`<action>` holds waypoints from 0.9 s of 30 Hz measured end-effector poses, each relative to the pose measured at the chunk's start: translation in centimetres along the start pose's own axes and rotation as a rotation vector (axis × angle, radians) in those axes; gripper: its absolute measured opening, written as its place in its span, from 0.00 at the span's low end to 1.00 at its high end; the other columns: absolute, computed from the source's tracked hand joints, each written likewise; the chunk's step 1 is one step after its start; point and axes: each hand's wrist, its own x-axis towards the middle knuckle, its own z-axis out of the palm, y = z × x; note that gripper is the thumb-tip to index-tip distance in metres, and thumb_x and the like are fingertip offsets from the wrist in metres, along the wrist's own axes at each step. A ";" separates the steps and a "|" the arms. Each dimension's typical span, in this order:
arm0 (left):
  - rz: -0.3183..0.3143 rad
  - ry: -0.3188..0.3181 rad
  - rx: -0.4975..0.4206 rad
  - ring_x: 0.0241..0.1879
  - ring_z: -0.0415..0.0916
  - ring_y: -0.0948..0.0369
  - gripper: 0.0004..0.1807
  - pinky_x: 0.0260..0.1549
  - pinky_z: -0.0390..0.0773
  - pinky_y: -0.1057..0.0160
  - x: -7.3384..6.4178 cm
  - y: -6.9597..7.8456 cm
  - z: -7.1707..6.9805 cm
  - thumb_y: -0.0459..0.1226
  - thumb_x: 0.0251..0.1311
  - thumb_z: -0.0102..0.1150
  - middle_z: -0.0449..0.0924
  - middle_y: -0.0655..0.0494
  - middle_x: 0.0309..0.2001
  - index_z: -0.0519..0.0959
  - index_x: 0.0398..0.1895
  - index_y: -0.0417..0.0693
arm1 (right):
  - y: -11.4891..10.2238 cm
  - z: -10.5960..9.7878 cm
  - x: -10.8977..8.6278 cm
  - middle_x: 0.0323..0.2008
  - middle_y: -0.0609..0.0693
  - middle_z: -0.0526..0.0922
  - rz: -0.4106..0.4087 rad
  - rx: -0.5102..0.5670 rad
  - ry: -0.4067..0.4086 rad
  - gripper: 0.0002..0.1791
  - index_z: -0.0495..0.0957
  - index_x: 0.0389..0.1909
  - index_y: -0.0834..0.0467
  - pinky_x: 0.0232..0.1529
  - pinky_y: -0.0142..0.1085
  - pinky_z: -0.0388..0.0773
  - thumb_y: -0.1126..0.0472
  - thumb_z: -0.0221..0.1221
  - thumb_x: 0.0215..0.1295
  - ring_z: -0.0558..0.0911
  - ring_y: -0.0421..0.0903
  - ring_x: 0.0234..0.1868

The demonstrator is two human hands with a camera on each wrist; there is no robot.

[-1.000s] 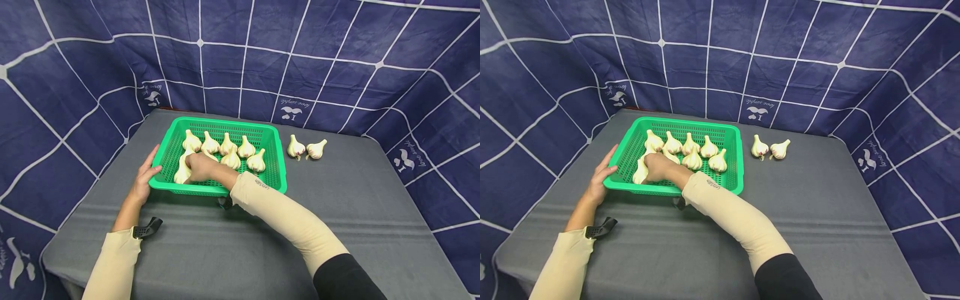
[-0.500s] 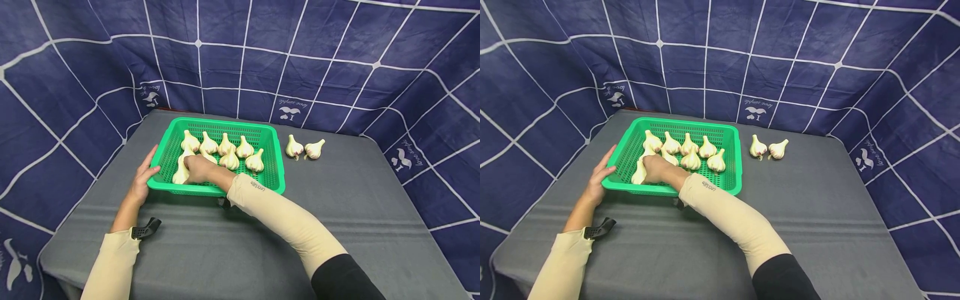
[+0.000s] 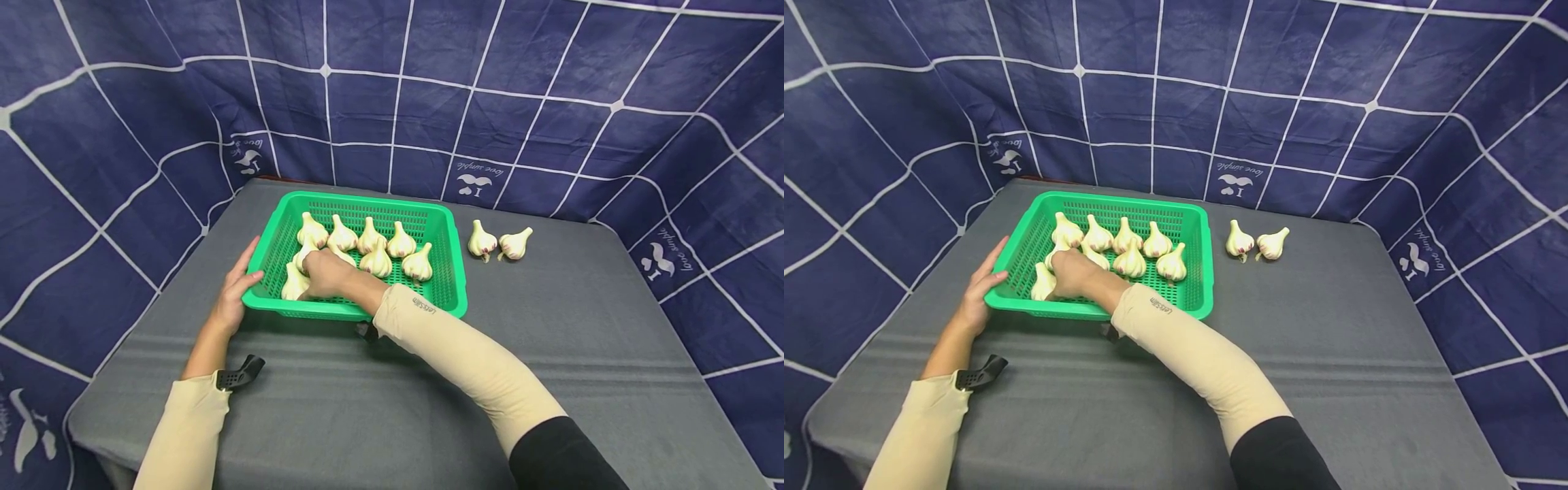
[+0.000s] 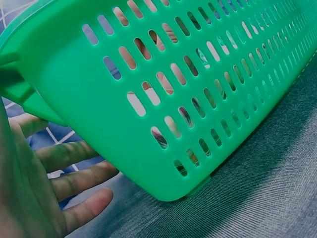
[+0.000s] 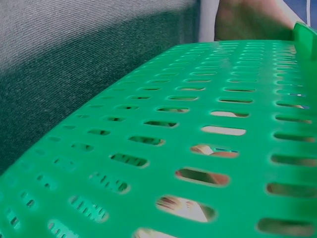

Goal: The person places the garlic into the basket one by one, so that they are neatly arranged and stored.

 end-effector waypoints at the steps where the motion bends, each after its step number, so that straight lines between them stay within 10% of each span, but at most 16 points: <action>1: 0.000 -0.001 -0.001 0.58 0.62 0.68 0.36 0.56 0.60 0.75 0.0 0.0 0.0 0.28 0.64 0.39 0.55 0.41 0.73 0.51 0.77 0.38 | 0.0 -0.1 0.0 0.12 0.41 0.63 0.001 0.003 -0.004 0.26 0.67 0.14 0.52 0.23 0.28 0.67 0.45 0.74 0.51 0.63 0.37 0.17; 27: -0.006 0.010 -0.045 0.49 0.72 0.68 0.35 0.48 0.69 0.74 -0.1 -0.1 0.0 0.28 0.65 0.40 0.70 0.64 0.60 0.53 0.77 0.41 | 0.5 -1.7 -0.6 0.07 0.43 0.60 0.093 0.006 -0.128 0.31 0.62 0.10 0.50 0.17 0.28 0.58 0.40 0.70 0.55 0.50 0.36 0.12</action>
